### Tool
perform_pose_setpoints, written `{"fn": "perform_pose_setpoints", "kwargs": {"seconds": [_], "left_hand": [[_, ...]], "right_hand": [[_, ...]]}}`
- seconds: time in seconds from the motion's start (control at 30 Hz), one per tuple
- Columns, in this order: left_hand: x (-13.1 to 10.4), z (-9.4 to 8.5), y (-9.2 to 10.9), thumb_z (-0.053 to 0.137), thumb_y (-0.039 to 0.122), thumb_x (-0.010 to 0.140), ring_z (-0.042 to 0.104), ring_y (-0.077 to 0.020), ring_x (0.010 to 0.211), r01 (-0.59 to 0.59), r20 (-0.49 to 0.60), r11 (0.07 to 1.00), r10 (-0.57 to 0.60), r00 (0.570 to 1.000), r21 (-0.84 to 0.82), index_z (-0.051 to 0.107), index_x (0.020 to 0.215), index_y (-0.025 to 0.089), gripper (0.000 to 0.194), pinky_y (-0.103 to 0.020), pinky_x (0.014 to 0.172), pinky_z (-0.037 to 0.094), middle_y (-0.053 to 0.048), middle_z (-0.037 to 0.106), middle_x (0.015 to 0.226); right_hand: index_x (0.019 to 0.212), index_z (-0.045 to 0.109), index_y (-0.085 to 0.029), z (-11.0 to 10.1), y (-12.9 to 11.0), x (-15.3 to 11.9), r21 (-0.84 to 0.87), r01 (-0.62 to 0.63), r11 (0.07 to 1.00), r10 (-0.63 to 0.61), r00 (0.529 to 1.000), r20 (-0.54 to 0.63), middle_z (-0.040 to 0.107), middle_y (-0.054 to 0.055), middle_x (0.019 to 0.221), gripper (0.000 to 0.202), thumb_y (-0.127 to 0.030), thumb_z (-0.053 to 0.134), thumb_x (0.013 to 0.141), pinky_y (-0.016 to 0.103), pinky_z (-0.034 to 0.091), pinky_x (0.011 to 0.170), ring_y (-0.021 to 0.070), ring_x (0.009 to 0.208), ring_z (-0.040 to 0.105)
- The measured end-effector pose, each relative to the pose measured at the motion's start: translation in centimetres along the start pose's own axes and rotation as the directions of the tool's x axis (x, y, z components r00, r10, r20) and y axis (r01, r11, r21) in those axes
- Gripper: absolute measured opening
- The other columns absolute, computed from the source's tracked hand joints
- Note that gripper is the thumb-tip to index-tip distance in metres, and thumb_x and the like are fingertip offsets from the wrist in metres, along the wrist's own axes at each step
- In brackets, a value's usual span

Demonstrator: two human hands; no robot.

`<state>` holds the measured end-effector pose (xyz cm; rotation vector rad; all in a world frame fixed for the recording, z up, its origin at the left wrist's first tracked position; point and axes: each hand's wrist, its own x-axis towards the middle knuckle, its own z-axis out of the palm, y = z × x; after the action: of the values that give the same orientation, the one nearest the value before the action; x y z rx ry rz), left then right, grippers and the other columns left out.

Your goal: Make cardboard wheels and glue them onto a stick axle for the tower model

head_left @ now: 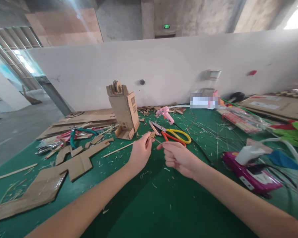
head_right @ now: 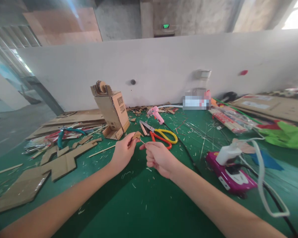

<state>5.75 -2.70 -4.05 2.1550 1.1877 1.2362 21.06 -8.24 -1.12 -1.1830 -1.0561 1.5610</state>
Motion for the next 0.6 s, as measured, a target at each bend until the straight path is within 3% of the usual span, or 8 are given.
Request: {"fn": "perform_pose_setpoints", "kwargs": {"seconds": [0.07,0.17,0.27,0.33,0.37,0.47,0.53,0.6], "left_hand": [[0.0,0.0,0.0,0.045,0.021,0.091,0.067,-0.0183,0.075,-0.005,-0.008,1.000,0.005,1.000,0.003,0.062,0.101,0.021,0.019,-0.024,0.064,0.045,-0.004,0.072,0.087],[-0.1,0.1,-0.1,0.045,0.021,0.091,0.067,-0.0180,0.073,-0.004,0.006,1.000,0.004,1.000,0.009,0.061,0.100,0.021,0.019,-0.024,0.063,0.045,-0.004,0.072,0.086],[0.0,0.1,-0.1,0.044,0.021,0.091,0.065,-0.0175,0.071,-0.008,0.026,1.000,0.007,1.000,0.029,0.061,0.099,0.020,0.019,-0.024,0.063,0.044,-0.004,0.071,0.085],[0.0,0.1,-0.1,0.043,0.022,0.092,0.064,-0.0172,0.070,-0.018,0.032,0.999,0.017,0.999,0.030,0.061,0.098,0.021,0.019,-0.024,0.062,0.043,-0.003,0.071,0.084],[0.0,0.1,-0.1,0.043,0.023,0.092,0.064,-0.0172,0.069,-0.020,0.030,0.999,0.019,0.999,0.028,0.062,0.098,0.021,0.020,-0.024,0.062,0.043,-0.003,0.070,0.084],[-0.1,0.1,0.0,0.043,0.023,0.092,0.064,-0.0175,0.071,-0.011,0.016,1.000,0.010,1.000,0.027,0.062,0.103,0.021,0.021,-0.024,0.063,0.043,-0.004,0.070,0.085],[-0.2,0.2,0.2,0.043,0.023,0.092,0.064,-0.0178,0.072,-0.011,0.023,0.999,0.010,1.000,0.033,0.062,0.105,0.021,0.023,-0.024,0.064,0.044,-0.004,0.071,0.087],[-0.4,0.5,0.5,0.043,0.023,0.093,0.065,-0.0182,0.073,-0.029,0.046,0.998,0.027,0.999,0.047,0.062,0.109,0.021,0.025,-0.026,0.066,0.045,-0.005,0.071,0.088]], "right_hand": [[0.086,0.053,-0.016,0.0,0.0,0.1,0.034,-0.014,0.999,0.013,1.000,0.016,0.017,-0.013,0.048,0.018,-0.028,0.040,0.089,0.020,0.021,0.042,0.0071,0.041,0.012],[0.087,0.055,-0.016,-0.1,0.0,0.1,-0.429,0.132,0.894,-0.158,0.987,-0.023,0.027,-0.009,0.049,0.022,-0.024,0.034,0.092,0.022,0.025,0.045,0.0087,0.041,0.026],[0.088,0.057,-0.014,-0.2,0.0,0.0,-0.927,0.205,0.313,-0.361,0.929,0.083,0.048,-0.001,0.058,0.022,-0.016,0.035,0.093,0.024,0.027,0.050,0.0122,0.051,0.047],[0.094,0.057,-0.013,-0.2,0.0,-0.1,-0.991,0.135,-0.019,-0.362,0.923,0.133,0.056,0.003,0.062,0.021,-0.012,0.036,0.092,0.025,0.027,0.051,0.0148,0.054,0.054],[0.097,0.056,-0.013,-0.1,-0.1,-0.1,-0.989,0.107,-0.104,-0.345,0.929,0.136,0.056,0.004,0.061,0.020,-0.010,0.037,0.092,0.025,0.027,0.051,0.0158,0.053,0.055],[0.096,0.056,-0.013,0.1,0.0,0.0,-0.993,0.120,-0.016,-0.355,0.927,0.117,0.055,0.003,0.059,0.019,-0.008,0.039,0.089,0.025,0.032,0.053,0.0163,0.053,0.056],[0.090,0.056,-0.014,0.2,0.2,0.4,-0.962,0.169,0.215,-0.371,0.925,0.080,0.050,0.000,0.057,0.021,-0.013,0.035,0.092,0.024,0.035,0.053,0.0138,0.051,0.052],[0.086,0.055,-0.017,0.2,0.5,1.0,-0.803,0.205,0.559,-0.337,0.942,0.006,0.040,-0.005,0.052,0.026,-0.020,0.030,0.094,0.022,0.036,0.049,0.0109,0.044,0.043]]}}
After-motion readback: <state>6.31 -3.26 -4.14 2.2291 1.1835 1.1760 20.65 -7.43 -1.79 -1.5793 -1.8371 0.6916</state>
